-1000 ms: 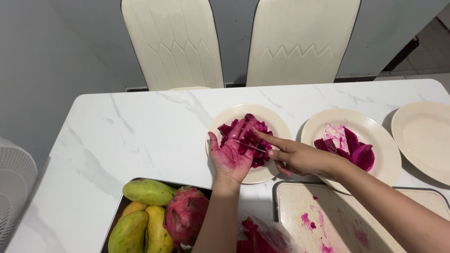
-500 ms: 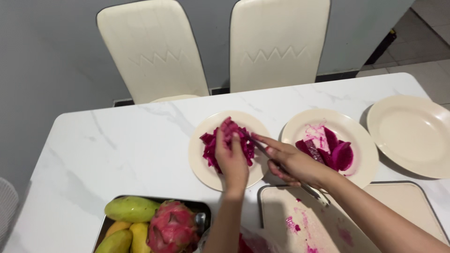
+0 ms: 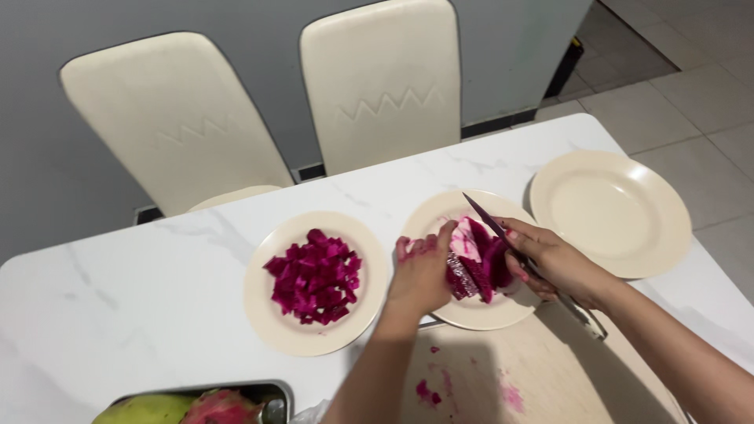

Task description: The person peels and cuts dragon fruit into pieces, placing the slices onto plates.

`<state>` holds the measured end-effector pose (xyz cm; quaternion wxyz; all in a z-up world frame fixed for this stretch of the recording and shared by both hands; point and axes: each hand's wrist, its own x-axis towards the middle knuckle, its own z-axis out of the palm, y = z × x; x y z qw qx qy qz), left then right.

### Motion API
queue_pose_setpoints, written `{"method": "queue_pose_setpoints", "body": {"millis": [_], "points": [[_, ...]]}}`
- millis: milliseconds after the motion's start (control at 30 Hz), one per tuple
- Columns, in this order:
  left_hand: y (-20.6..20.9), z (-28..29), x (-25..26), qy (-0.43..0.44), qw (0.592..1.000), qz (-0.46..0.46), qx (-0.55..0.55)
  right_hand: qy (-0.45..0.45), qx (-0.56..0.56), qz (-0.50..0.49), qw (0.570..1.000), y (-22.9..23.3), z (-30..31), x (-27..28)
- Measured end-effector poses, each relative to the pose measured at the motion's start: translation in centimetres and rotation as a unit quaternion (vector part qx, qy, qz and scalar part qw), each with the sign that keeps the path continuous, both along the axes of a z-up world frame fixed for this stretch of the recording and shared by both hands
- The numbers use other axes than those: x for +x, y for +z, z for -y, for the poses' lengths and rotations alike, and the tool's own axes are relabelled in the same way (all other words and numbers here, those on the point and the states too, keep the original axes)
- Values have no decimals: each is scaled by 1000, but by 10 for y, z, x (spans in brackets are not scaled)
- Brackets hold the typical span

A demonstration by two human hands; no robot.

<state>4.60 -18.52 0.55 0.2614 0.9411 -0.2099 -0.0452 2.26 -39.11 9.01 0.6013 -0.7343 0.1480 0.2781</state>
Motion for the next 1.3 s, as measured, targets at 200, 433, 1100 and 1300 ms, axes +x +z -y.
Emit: {"method": "queue_pose_setpoints", "body": {"millis": [200, 433, 1100, 1300], "points": [[11, -17, 11, -101, 989, -8, 106, 2, 8, 17, 1000, -19, 15, -3], [-2, -27, 6, -200, 979, -33, 20, 18, 0, 24, 1000, -26, 16, -7], [22, -113, -44, 40, 486, -368, -792, 94, 127, 22, 987, 11, -90, 12], [17, -163, -63, 96, 485, -324, -806, 168, 25, 44, 985, 28, -142, 6]]}}
